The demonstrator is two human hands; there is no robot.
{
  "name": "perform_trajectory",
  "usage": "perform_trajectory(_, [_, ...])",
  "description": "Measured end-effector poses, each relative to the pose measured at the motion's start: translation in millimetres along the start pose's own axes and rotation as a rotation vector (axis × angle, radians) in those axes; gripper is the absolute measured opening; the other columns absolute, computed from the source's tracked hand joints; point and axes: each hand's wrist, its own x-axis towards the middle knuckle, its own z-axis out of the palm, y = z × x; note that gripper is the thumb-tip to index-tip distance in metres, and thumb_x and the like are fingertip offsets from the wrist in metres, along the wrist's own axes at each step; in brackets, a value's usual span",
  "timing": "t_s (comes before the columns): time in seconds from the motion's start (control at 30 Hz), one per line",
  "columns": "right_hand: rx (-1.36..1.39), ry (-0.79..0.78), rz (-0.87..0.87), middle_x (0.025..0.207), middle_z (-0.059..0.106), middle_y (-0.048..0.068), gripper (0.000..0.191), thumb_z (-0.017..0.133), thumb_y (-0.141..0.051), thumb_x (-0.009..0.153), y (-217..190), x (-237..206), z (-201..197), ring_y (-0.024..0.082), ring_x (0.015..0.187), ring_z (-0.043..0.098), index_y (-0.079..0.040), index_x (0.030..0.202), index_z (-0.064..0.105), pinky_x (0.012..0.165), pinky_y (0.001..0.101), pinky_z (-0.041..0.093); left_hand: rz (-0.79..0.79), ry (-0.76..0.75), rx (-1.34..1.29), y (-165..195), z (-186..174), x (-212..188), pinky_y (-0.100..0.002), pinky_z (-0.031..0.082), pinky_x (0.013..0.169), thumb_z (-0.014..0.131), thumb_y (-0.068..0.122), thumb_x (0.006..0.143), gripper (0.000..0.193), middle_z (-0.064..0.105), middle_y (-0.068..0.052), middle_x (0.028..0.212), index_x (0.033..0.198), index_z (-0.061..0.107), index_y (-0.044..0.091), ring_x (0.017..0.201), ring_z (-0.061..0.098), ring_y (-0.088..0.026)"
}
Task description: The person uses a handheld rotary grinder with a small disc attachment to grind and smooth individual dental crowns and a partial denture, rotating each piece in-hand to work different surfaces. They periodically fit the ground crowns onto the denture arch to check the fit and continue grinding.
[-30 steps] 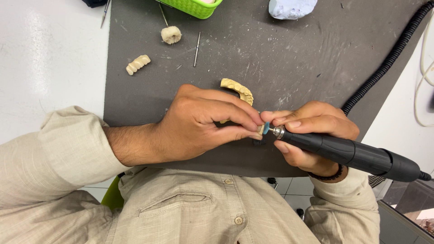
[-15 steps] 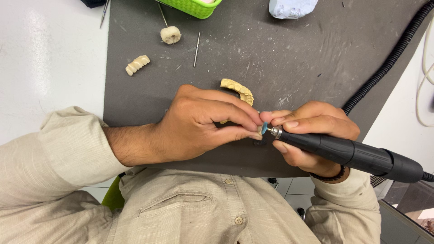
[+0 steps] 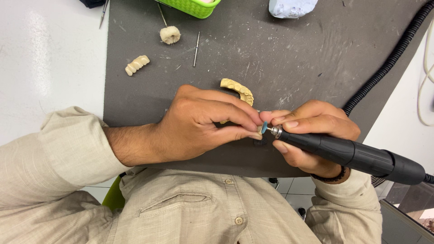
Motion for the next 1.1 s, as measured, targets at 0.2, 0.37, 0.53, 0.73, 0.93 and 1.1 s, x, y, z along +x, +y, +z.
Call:
perform_trajectory(0.2, [-0.007,-0.002,-0.002,0.106,0.066,0.012,0.030,0.075,0.003,0.092,-1.2,1.1,1.2,0.030,0.108,0.075,-0.002,0.118,0.062,0.101,0.0418,0.067,0.000,-0.010,0.006,-0.5,-0.9,-0.4,-0.025,0.068,0.087,0.084,0.006,0.092,0.013,0.078,-0.009,0.109,0.102,0.077,0.004,0.099,0.080,-0.016])
perform_trajectory(0.37, [-0.032,0.004,0.002,0.106,0.066,0.013,0.031,0.076,0.004,0.090,-3.7,2.0,2.1,0.031,0.108,0.075,-0.002,0.117,0.062,0.100,0.0419,0.067,0.001,-0.013,0.009,-1.1,-0.5,-0.2,-0.025,0.068,0.088,0.084,0.006,0.092,0.013,0.077,-0.010,0.109,0.103,0.076,0.004,0.099,0.080,-0.016])
perform_trajectory(0.53, [-0.059,0.001,0.014,0.105,0.066,0.013,0.031,0.077,0.003,0.090,-6.0,1.8,1.7,0.031,0.110,0.075,-0.002,0.117,0.063,0.101,0.0409,0.067,0.004,-0.004,0.006,-1.0,-0.5,-0.5,-0.025,0.068,0.088,0.083,0.006,0.093,0.012,0.078,-0.010,0.109,0.103,0.077,0.003,0.100,0.080,-0.016])
perform_trajectory(0.73, [-0.054,-0.007,-0.021,0.106,0.068,0.014,0.032,0.078,0.002,0.089,-4.7,3.2,1.7,0.030,0.109,0.075,-0.002,0.117,0.063,0.101,0.0403,0.066,0.008,-0.010,-0.006,-1.4,-1.0,-0.3,-0.025,0.068,0.090,0.083,0.006,0.093,0.012,0.078,-0.009,0.110,0.102,0.077,0.004,0.100,0.080,-0.016])
perform_trajectory(0.93, [-0.075,-0.020,-0.021,0.105,0.069,0.015,0.031,0.077,0.003,0.089,-5.7,3.8,1.5,0.030,0.108,0.075,-0.002,0.116,0.063,0.100,0.0397,0.066,-0.001,-0.010,-0.003,-0.2,-0.8,-0.4,-0.025,0.068,0.090,0.083,0.006,0.093,0.012,0.077,-0.010,0.110,0.103,0.077,0.004,0.101,0.079,-0.016])
perform_trajectory(1.1, [-0.046,-0.033,-0.006,0.105,0.068,0.015,0.030,0.076,0.002,0.089,-6.9,4.0,0.2,0.031,0.108,0.075,-0.002,0.116,0.063,0.102,0.0407,0.065,-0.002,-0.017,-0.008,-0.3,-1.5,0.3,-0.026,0.067,0.090,0.083,0.005,0.093,0.012,0.077,-0.010,0.111,0.104,0.077,0.004,0.101,0.079,-0.016])
